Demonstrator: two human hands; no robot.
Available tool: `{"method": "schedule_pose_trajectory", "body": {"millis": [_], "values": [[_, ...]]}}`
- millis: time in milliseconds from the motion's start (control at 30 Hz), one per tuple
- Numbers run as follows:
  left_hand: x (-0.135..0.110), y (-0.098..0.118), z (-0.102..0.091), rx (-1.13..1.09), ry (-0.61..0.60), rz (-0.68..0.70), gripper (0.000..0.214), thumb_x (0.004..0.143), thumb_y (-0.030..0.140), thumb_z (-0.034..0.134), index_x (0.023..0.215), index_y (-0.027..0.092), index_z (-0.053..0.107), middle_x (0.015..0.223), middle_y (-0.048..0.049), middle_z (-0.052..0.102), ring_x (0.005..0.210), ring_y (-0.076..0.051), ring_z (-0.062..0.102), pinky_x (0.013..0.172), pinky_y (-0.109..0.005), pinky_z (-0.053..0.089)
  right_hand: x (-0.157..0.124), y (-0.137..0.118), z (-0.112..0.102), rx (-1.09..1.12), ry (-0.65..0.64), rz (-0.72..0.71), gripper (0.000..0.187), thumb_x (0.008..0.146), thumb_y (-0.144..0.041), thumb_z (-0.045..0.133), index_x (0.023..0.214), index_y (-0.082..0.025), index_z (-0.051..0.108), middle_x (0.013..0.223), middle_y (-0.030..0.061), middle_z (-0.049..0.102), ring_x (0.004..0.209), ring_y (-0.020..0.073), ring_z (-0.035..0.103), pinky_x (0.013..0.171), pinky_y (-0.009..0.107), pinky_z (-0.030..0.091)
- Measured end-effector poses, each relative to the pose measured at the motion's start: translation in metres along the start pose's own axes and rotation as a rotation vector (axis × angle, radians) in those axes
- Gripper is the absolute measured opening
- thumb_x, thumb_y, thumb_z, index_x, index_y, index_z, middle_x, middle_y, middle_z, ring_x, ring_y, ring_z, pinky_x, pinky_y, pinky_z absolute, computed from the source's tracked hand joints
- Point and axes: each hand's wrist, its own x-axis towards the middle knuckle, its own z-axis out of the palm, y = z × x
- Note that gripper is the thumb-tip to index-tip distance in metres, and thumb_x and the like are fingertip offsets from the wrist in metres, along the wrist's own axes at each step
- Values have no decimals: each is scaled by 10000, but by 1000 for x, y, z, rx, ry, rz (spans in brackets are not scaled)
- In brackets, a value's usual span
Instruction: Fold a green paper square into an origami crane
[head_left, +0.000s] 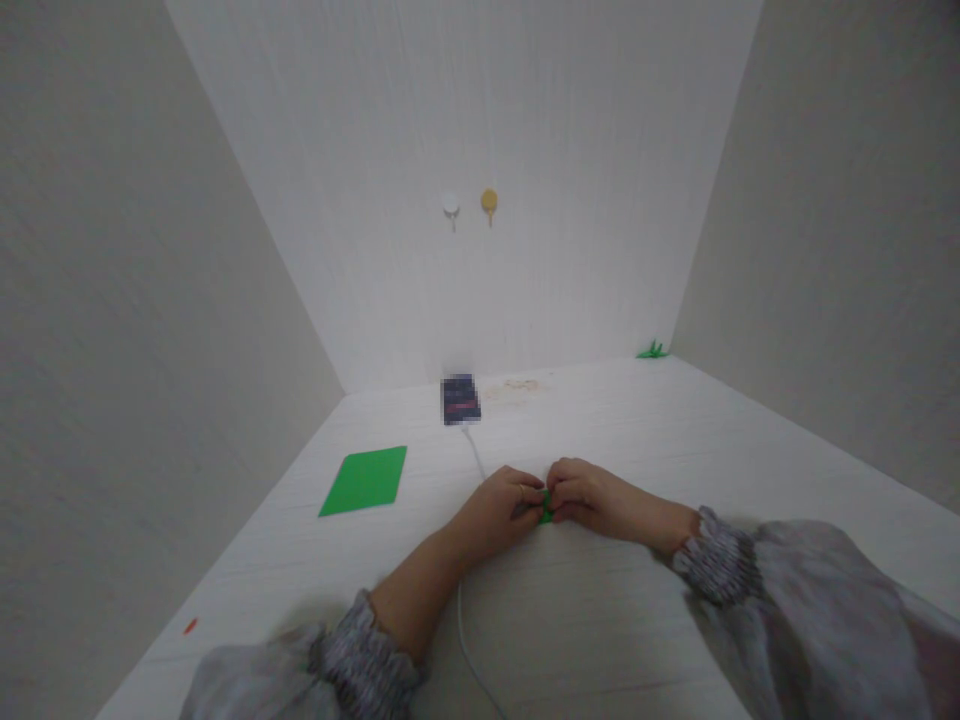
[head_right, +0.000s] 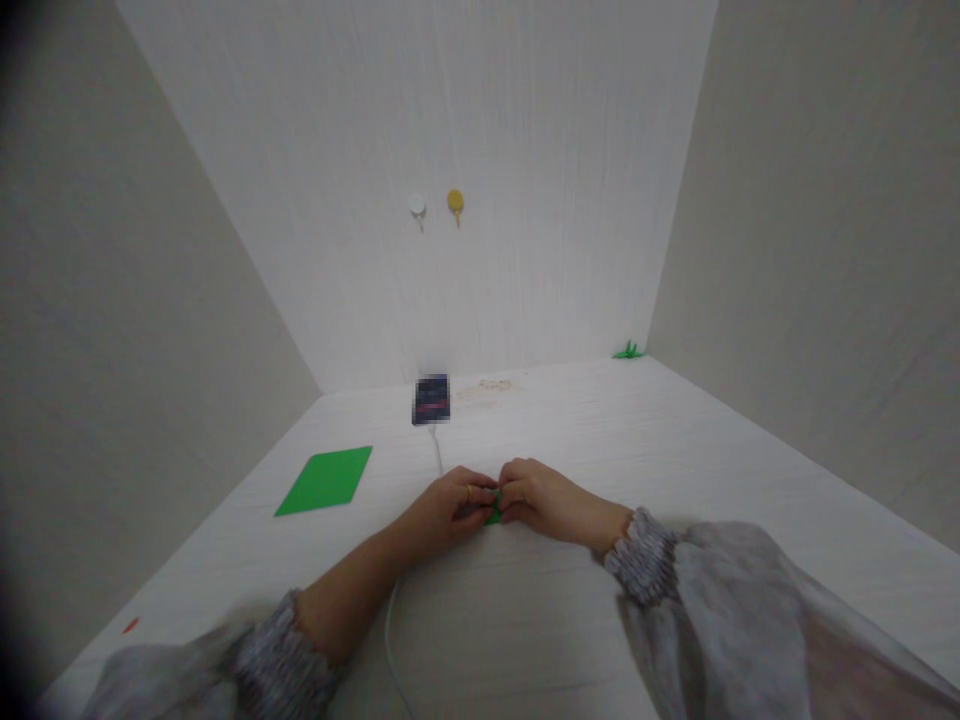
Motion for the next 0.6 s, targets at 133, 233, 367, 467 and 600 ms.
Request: {"method": "schedule_pose_trajectory", "body": {"millis": [133,233,367,467,600], "values": [[-1,1,-1,99,-13,55,214,740,165,496,858,216,667,974,-58,595,896,-169,499,822,-297,386,-1,0,1,0,4,-19,169,812,-236,498,805,-176,655,824,61,557,801,159,502,731,287,396],[-1,0,1,108,7,52,208,732,146,492,809,196,678,881,-58,598,838,-157,503,793,-277,395,-1,1,3,7,8,-22,169,812,-226,495,797,-171,654,815,60,555,803,158,501,728,286,397],[-1,-1,3,45,10,-14,185,708,160,517,771,193,687,857,-51,588,792,-143,519,736,-248,412,1,1,4,34,11,-5,148,802,-212,509,783,-167,649,804,53,554,798,153,505,728,281,399],[0,-1,1,19,-19,-32,186,713,171,515,763,209,689,871,-38,587,803,-139,522,734,-243,409,1,2,5,43,10,21,118,783,-195,534,771,-173,648,799,46,553,791,151,508,725,279,400],[1,-1,-1,-9,-28,-53,179,720,182,519,758,203,692,854,-31,601,804,-134,529,728,-231,407,2,5,7,58,33,15,122,788,-175,520,746,-154,633,780,52,546,764,153,501,703,284,401]]}}
